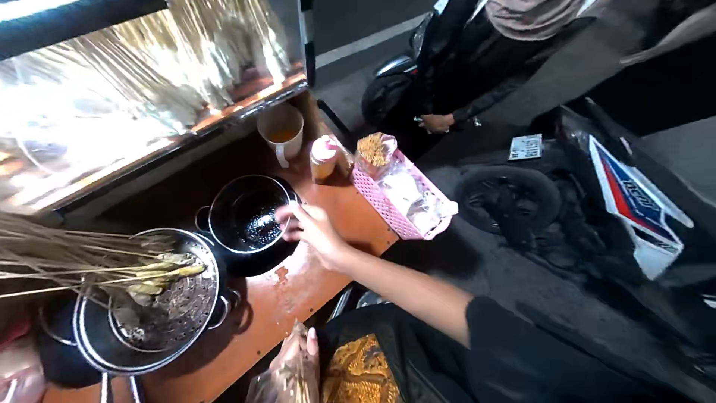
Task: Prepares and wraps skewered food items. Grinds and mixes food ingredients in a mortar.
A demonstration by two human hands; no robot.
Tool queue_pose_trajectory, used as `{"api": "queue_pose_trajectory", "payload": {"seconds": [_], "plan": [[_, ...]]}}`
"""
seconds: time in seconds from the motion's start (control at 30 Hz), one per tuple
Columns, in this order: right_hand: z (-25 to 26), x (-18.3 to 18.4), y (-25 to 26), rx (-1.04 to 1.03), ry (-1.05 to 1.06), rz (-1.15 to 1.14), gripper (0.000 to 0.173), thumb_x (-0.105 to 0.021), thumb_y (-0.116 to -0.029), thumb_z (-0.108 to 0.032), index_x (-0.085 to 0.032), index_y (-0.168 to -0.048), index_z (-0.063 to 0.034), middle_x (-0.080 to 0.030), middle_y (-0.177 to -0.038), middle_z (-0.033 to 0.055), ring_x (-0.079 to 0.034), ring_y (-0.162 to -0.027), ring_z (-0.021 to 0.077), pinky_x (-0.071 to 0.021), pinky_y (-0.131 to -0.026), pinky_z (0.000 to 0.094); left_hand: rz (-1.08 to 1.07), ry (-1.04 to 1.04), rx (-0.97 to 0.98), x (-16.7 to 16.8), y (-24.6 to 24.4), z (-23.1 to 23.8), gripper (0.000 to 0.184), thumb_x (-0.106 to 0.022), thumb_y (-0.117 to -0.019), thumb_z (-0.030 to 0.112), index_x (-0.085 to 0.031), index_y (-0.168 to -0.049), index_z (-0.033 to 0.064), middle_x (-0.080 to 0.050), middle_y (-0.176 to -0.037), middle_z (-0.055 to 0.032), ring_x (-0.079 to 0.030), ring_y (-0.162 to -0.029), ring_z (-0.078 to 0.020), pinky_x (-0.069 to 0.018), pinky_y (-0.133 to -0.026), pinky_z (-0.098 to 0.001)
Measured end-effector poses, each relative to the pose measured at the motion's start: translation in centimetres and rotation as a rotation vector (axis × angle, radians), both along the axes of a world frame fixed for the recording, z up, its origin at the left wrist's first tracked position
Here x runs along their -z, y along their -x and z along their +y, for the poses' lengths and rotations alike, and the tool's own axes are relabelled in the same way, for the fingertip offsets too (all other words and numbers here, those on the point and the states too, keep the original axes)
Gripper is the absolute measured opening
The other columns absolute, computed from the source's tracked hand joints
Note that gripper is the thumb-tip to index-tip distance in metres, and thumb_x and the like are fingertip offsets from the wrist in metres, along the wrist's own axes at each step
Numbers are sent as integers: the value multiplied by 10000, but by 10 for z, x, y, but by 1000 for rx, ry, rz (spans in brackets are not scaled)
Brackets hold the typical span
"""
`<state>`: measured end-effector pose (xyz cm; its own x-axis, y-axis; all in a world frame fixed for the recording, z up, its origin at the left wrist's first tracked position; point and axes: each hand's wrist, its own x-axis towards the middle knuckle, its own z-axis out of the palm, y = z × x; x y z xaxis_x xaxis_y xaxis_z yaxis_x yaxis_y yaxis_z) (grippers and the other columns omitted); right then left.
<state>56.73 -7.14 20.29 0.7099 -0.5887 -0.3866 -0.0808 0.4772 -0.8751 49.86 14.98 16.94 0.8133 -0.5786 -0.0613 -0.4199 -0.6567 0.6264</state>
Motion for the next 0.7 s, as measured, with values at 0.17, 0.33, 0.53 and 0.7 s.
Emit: {"api": "queue_pose_trajectory", "payload": {"seconds": [0.17, 0.33, 0.53, 0.7], "plan": [[-46, 11, 123, 165, 780, 142, 159, -689, -933, -70, -753, -1056, 7, -764, -982, 84, -721, -820, 93, -615, -736, 264, 218, 445, 71, 6, -31, -52, 290, -673, -949, 269, -662, -990, -19, -664, -822, -18, -638, -750, -38, -562, -722, -231], [-110, 12, 205, 134, 940, 889, 243, -712, -954, -185, -754, -1167, -76, -731, -1170, 144, -686, -1105, 339, -541, -921, 603, 351, 299, 343, 18, -60, -146, 526, -605, -975, 217, -459, -1391, -71, -665, -1011, -144, -666, -834, -179, -580, -763, -398], [-132, 36, 252, 45, 1012, 1038, 478, -786, -888, -114, -660, -1346, -61, -614, -1389, 161, -580, -1256, 418, -517, -958, 633, 496, 250, 503, 49, -62, -223, 366, -558, -992, 143, -567, -1316, -26, -677, -1138, -164, -663, -1058, -209, -539, -959, -423], [-157, 46, 268, -4, 1024, 1004, 474, -793, -885, -106, -663, -1338, -57, -605, -1395, 153, -572, -1256, 413, -524, -956, 614, 538, 241, 409, 60, -45, -246, 343, -625, -957, 130, -614, -1268, -13, -671, -1165, -152, -665, -1062, -206, -552, -952, -422]]}}
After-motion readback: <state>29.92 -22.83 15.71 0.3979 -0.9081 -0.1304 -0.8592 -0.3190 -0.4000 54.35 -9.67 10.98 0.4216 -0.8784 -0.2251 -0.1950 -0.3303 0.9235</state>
